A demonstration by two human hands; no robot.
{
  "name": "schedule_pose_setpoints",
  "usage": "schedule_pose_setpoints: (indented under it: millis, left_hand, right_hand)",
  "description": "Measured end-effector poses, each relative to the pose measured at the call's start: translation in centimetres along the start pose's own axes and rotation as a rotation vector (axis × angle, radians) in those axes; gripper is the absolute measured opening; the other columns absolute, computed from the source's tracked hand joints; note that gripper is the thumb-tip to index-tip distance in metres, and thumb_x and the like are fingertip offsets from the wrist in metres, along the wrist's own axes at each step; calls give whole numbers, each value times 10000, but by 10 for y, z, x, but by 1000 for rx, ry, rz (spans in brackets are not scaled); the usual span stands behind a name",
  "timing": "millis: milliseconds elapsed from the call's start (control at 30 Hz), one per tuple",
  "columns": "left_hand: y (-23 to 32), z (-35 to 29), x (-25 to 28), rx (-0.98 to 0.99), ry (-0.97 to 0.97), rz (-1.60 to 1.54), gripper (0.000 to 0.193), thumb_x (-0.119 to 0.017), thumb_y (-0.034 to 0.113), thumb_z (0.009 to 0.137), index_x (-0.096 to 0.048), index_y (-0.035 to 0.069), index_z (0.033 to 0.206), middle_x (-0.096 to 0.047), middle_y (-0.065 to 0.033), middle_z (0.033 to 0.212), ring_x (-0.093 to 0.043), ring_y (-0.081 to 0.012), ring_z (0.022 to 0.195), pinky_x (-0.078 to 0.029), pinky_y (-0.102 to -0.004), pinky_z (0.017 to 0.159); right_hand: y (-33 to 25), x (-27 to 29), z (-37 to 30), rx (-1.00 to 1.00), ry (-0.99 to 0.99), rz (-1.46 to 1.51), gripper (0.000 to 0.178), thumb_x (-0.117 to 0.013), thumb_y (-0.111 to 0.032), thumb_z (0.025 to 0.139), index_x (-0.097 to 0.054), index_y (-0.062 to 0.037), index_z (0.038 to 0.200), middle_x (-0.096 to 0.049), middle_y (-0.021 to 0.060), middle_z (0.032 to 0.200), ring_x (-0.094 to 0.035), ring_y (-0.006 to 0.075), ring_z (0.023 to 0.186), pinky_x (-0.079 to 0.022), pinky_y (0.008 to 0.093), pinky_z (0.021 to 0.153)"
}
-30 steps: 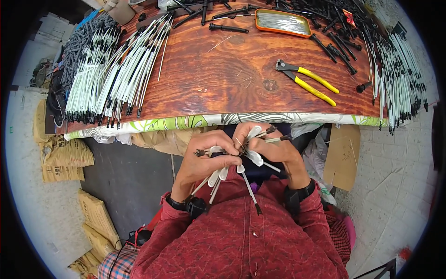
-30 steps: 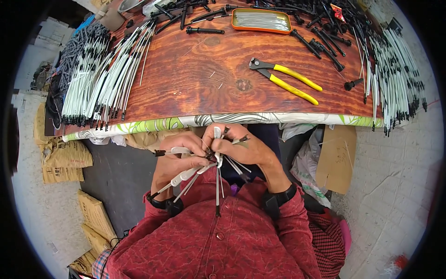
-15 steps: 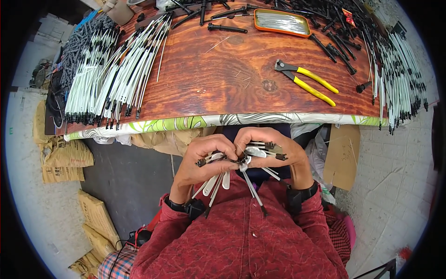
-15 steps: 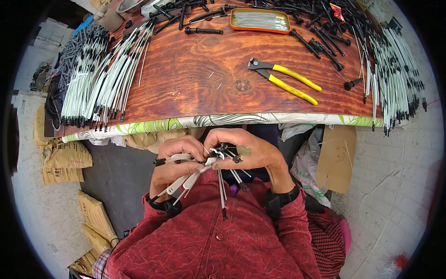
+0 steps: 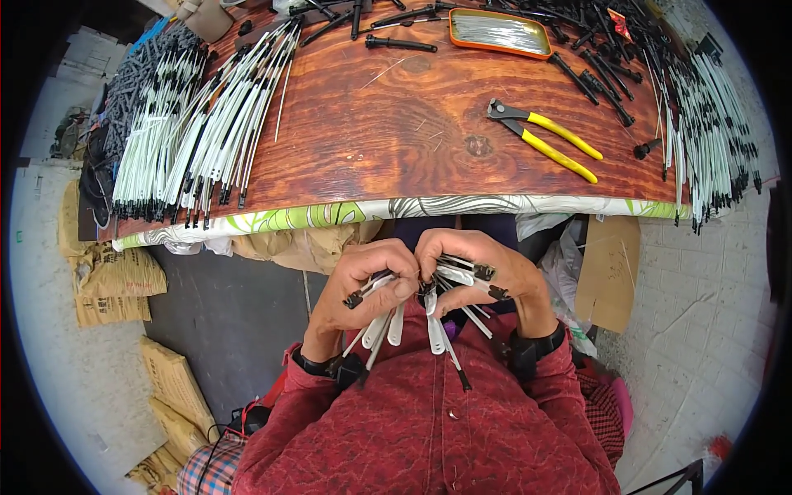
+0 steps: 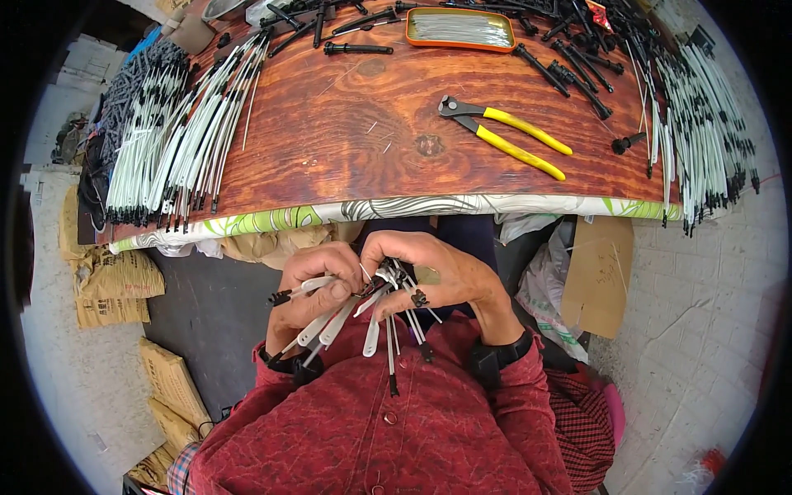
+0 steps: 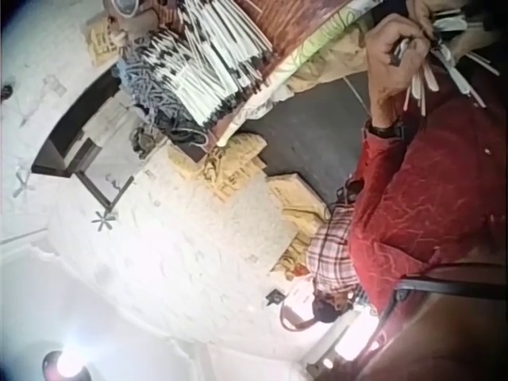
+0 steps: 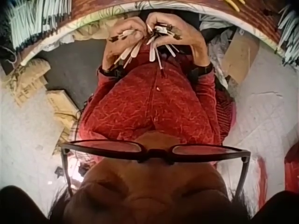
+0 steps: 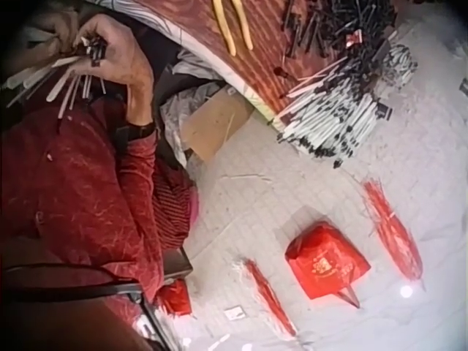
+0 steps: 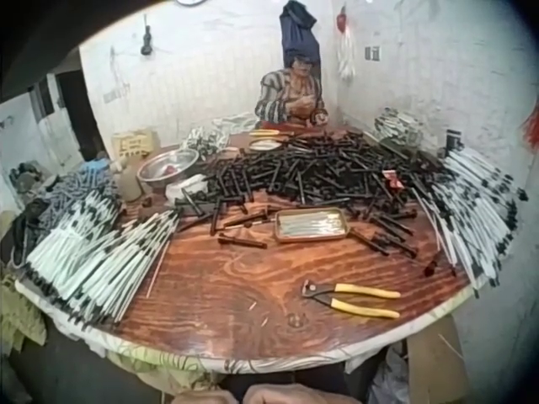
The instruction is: The person gathers white rods and black caps, fits the caps onto the rods, and trims the ends using pliers. They then insert the capped rods into a black base and secure them by hand.
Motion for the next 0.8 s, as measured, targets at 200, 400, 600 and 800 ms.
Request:
schedule_pose_setpoints:
  millis: [200, 400, 600, 800]
  left_hand:
    - [-5, 2, 0, 20, 1, -50, 136, -730, 136, 880, -666, 17, 896, -655, -63, 845, -630, -173, 765, -485, -295, 675]
    - [-5, 4, -4, 18, -73, 11, 159, -805, 67, 792, -681, 20, 881, -660, -60, 857, -628, -167, 771, -480, -287, 673]
    - [-7, 6, -5, 45, 31, 53, 212, -848, 66, 732, -685, 38, 864, -658, -66, 864, -624, -147, 779, -470, -274, 689]
    - [-6, 4, -6, 26, 109, 108, 185, -828, 38, 732, -686, 47, 850, -655, -63, 862, -623, -145, 780, -470, -272, 687]
  right_hand:
    - [1, 1, -3, 41, 68, -123, 302, -812, -32, 715, -576, -50, 902, -593, 31, 870, -594, 192, 780, -475, 318, 693]
    - [-4, -1, -5, 100, 90, -170, 270, -769, -53, 701, -569, -58, 882, -580, 46, 858, -568, 211, 747, -456, 320, 666]
    - [-3, 2, -6, 67, 126, -162, 235, -759, -75, 728, -573, -62, 872, -578, 44, 837, -559, 200, 736, -445, 309, 662]
    - [-3, 7, -6, 65, 153, -85, 218, -756, -141, 747, -568, -60, 820, -568, 33, 809, -554, 178, 741, -437, 305, 673]
Point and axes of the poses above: each hand's wrist, its own z-axis towards the middle knuckle, its own x-axis out of the back of the hand, y = z × x, the point moved 9 cm from there along z, towards the middle knuckle
